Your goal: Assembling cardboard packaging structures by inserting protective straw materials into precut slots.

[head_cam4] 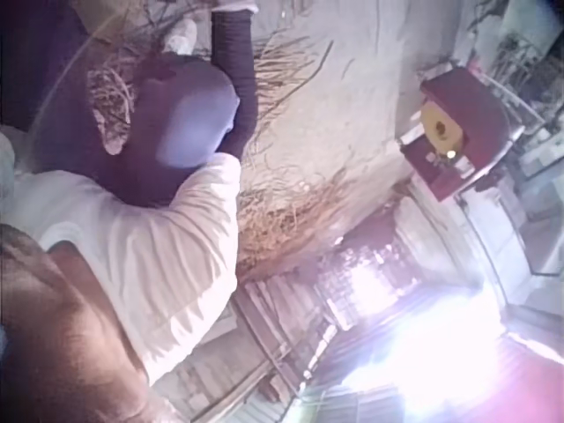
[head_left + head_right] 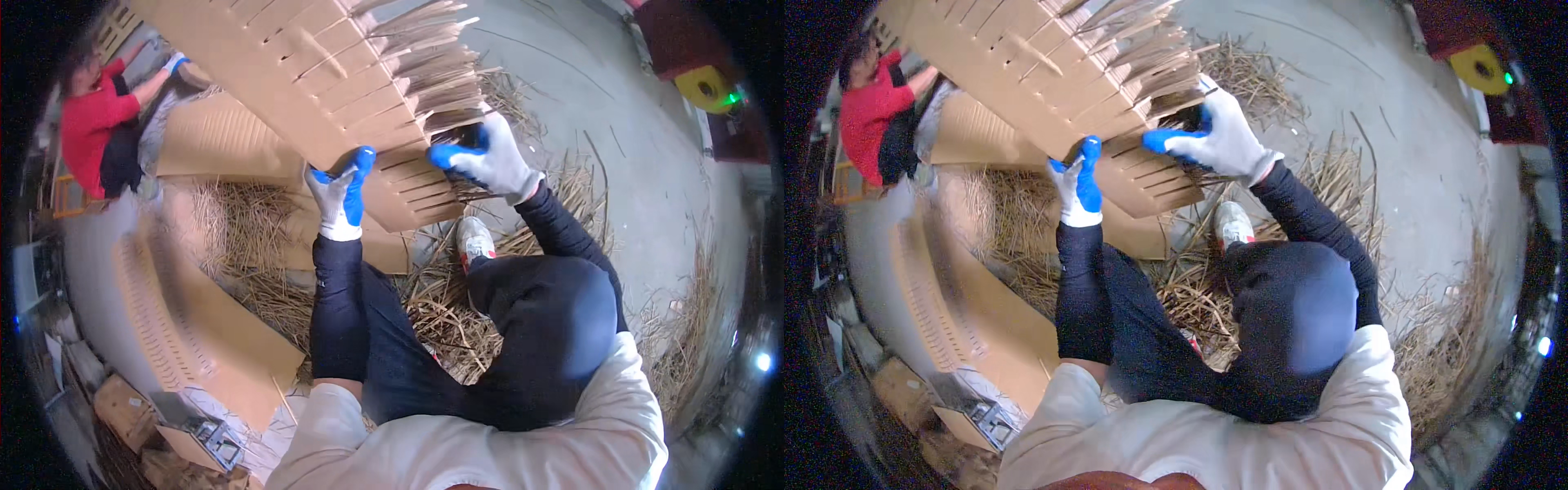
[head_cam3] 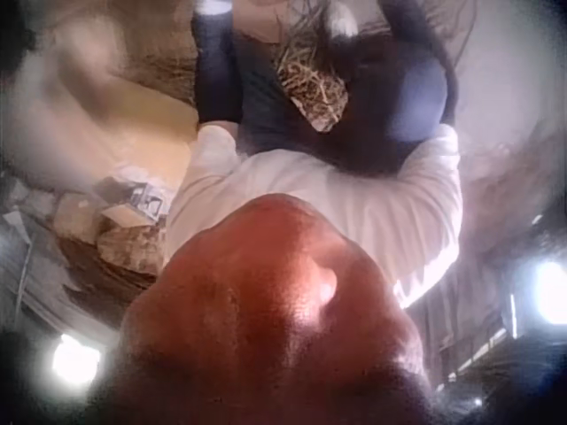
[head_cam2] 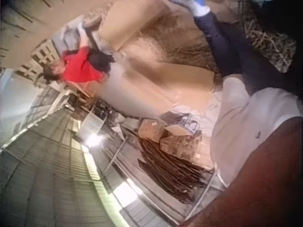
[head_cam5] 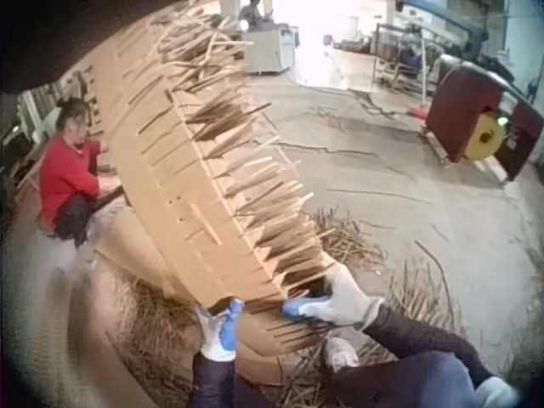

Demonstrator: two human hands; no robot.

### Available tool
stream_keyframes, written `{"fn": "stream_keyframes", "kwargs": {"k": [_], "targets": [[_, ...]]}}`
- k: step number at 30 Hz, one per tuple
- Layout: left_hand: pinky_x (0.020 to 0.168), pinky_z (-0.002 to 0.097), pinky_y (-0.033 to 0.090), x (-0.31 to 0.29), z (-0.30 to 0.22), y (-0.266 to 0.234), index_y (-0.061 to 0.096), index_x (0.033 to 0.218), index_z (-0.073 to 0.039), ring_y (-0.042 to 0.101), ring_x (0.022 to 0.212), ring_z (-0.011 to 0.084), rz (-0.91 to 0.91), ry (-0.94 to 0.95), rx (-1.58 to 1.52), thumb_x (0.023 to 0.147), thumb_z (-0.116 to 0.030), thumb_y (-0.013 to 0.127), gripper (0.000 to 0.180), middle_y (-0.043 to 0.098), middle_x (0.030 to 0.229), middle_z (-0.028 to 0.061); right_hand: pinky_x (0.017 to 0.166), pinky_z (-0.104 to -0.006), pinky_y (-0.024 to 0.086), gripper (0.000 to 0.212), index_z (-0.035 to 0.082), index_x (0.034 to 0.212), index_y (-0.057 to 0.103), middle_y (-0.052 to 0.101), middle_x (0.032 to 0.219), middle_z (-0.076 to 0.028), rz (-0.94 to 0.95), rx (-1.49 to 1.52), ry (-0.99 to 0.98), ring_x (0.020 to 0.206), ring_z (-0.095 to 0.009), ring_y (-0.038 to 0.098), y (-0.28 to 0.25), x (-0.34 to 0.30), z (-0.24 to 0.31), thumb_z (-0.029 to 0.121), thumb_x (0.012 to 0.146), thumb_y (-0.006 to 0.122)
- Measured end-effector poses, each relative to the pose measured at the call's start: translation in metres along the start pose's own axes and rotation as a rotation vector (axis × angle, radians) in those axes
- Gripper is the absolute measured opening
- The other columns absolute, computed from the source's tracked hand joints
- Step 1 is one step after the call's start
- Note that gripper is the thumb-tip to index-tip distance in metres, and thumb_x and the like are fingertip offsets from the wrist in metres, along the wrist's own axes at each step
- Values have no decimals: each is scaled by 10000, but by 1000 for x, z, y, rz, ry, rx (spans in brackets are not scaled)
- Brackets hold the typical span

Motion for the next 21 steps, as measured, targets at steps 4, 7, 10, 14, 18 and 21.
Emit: {"fn": "stream_keyframes", "kwargs": {"k": [4, 7, 10, 14, 18, 21], "targets": [[746, 400, 579, -16, -12, -16, 499, 1156, 29, 657, 786, 255, -7, -22, -15, 673, -7, 794, 567, 630, 938, 151, 797, -279, 492, 403, -30, 1063, 615, 674, 971, -99, -80, 173, 71, 855, -129, 620, 30, 1, -5, 163, 744, 769], [764, 403, 577, -19, -21, -14, 500, 1147, 45, 659, 794, 261, -52, -26, 44, 698, 24, 762, 520, 632, 935, 164, 762, -281, 505, 273, -36, 1001, 648, 690, 897, -112, -139, -45, -49, 811, -146, 646, 42, 8, -5, 130, 791, 705], [791, 385, 564, -19, -20, -12, 502, 1151, 48, 655, 822, 249, -76, -42, 93, 728, 33, 727, 479, 632, 965, 160, 745, -292, 514, 204, -40, 978, 674, 695, 880, -140, -265, -318, -255, 792, -185, 665, 48, 11, -12, 88, 820, 658], [829, 362, 540, -19, -8, 5, 498, 1183, 32, 647, 869, 218, -60, -116, 161, 754, -37, 736, 495, 630, 1011, 134, 661, -287, 515, 167, -4, 945, 686, 685, 832, -165, -443, -257, -266, 731, -219, 685, 39, 4, -30, 98, 816, 652], [835, 365, 543, -23, 4, 27, 493, 1187, 40, 652, 868, 226, -7, -144, 101, 781, -33, 703, 463, 635, 985, 130, 617, -251, 487, 119, -21, 896, 685, 681, 747, -108, -580, -207, -83, 648, -127, 639, 22, -5, -57, 74, 852, 627], [837, 375, 544, -24, 12, 36, 487, 1201, 35, 649, 881, 232, 19, -118, 210, 790, -26, 688, 462, 627, 1011, 124, 563, -255, 458, 127, -22, 761, 645, 644, 642, -68, -679, -97, -53, 570, -93, 582, 11, -10, -67, 77, 841, 640]]}}
Point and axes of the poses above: each hand's wrist, its own x-axis towards the middle knuckle, its own y-axis out of the palm, z = x × y, the point moved 3 cm from there along x, towards the middle knuckle
